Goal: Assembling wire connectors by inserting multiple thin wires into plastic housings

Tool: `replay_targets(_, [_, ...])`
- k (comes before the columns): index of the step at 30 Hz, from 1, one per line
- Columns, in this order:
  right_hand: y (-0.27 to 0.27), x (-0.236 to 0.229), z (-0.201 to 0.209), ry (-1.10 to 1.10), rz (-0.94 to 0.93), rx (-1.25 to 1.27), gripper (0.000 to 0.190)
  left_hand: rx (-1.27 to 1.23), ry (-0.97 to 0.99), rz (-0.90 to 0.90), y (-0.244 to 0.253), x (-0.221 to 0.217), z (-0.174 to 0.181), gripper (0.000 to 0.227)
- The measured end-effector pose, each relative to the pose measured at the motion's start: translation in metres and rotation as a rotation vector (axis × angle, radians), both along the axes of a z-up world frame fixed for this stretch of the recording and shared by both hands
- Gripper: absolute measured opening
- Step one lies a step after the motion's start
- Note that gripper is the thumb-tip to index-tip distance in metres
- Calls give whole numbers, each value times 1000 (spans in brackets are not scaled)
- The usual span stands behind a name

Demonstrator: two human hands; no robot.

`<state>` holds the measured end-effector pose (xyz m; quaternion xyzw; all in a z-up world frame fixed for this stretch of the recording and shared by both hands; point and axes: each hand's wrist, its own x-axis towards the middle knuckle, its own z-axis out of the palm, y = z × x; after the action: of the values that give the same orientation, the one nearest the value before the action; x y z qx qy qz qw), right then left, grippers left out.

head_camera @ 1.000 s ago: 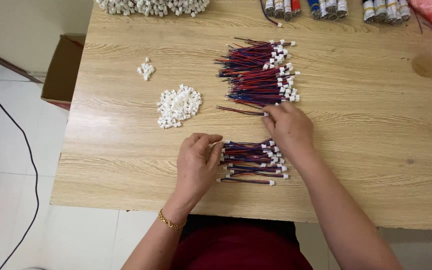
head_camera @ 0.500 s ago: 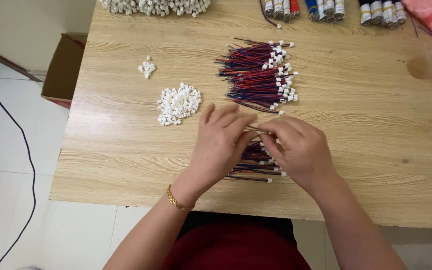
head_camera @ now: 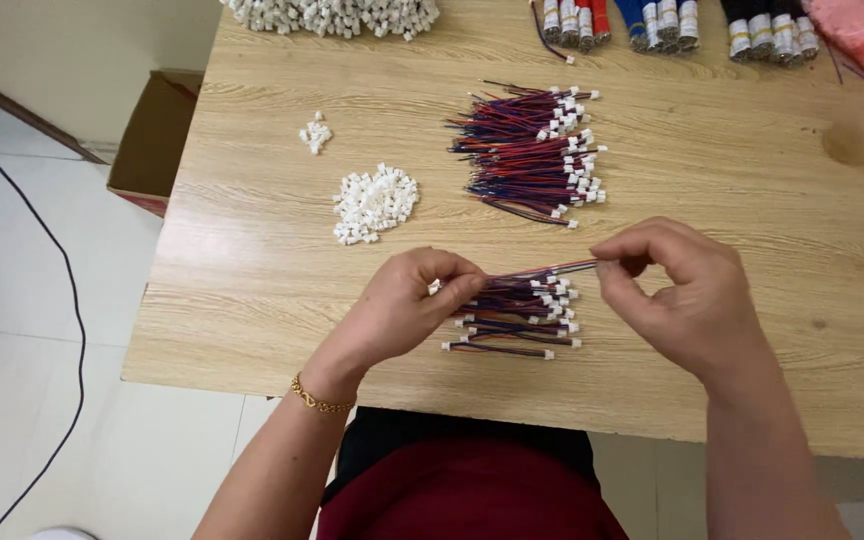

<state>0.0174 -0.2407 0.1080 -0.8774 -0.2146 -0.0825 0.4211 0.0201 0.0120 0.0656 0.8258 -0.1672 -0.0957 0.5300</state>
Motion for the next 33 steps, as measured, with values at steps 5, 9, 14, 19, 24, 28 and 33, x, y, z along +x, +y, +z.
replay_targets(5, [-1, -1, -3, 12, -55, -4, 7, 66, 79, -4, 3, -4, -3, 20])
replay_targets(9, [-4, 4, -8, 28, -82, -42, 6, 82, 8, -17, 6, -2, 4, 22])
replay_targets(14, [-9, 12, -28, 82, -114, -24, 7, 13, -150, 39, 12, -3, 1, 20])
replay_targets(19, [15, 16, -29, -224, 19, -263, 16, 72, -326, 56, 1, 0, -12, 18])
replay_targets(24, [48, 16, -19, -156, 151, -236, 15, 171, -514, 74, -10, 0, -21, 15])
replay_targets(28, [56, 20, -16, 199, 148, -110, 12, 240, -514, 114, -9, 2, -31, 10])
replay_targets(33, [53, 24, -23, 322, 154, -56, 12, 210, -440, 130, -12, 1, -27, 10])
